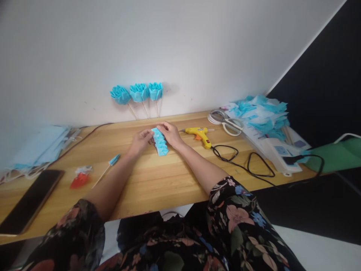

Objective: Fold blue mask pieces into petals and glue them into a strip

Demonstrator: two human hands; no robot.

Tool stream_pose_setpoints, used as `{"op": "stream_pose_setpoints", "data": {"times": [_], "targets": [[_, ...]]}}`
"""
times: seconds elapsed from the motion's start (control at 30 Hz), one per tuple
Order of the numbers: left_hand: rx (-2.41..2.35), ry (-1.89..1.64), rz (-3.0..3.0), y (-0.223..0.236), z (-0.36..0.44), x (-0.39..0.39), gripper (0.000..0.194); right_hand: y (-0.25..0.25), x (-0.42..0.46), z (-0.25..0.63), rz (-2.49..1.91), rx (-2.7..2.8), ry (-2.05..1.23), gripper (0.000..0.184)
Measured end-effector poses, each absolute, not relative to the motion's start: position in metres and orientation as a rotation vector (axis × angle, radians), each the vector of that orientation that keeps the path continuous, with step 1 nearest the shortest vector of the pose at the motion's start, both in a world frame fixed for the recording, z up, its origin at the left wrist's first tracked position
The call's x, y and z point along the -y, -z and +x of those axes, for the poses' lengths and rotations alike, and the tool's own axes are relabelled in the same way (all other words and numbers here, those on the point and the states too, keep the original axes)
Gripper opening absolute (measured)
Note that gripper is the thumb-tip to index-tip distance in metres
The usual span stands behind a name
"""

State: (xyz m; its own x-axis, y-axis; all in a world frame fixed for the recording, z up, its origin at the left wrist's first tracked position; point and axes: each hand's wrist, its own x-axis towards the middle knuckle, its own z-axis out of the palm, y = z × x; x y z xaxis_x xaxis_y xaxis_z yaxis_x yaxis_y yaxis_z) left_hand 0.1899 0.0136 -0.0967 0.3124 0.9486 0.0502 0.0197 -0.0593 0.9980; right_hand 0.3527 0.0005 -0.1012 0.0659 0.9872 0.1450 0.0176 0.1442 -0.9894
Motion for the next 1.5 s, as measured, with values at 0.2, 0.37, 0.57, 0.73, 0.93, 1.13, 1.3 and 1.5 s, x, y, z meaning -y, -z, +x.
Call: {"op": "stream_pose_setpoints", "data": {"times": [0.2,0.37,0.57,0.73,0.93,1.13,1.3,1.5], "targets": [[-0.964,-1.014,1.406,0.099,0.191,-0.014,0.025,0.102,0.001,0.355,-1.172,1.234,-0.981,0.038],[-0.999,-1.023,1.37,0.099,0.193,-0.013,0.024,0.099,0.004,0.353,-1.208,1.206,-0.961,0.038],[-0.957,-1.068,1.429,0.1,0.191,-0.01,0.03,0.096,0.008,0.35,-1.234,1.247,-0.925,0.039],[-1.005,-1.058,1.405,0.1,0.191,-0.01,0.023,0.096,0.01,0.35,-1.246,1.34,-0.89,0.037],[-1.044,-1.085,1.357,0.1,0.191,-0.01,0.02,0.093,0.009,0.351,-1.239,1.414,-0.804,0.04],[-1.012,-1.093,1.392,0.102,0.19,-0.012,0.03,0.095,0.0,0.35,-1.185,1.502,-0.789,0.038],[-0.985,-1.076,1.44,0.1,0.189,-0.012,0.039,0.097,-0.003,0.354,-1.174,1.507,-0.703,0.035],[-0.987,-1.019,1.441,0.1,0.187,-0.014,0.027,0.093,0.001,0.357,-1.136,1.551,-0.664,0.032]]}}
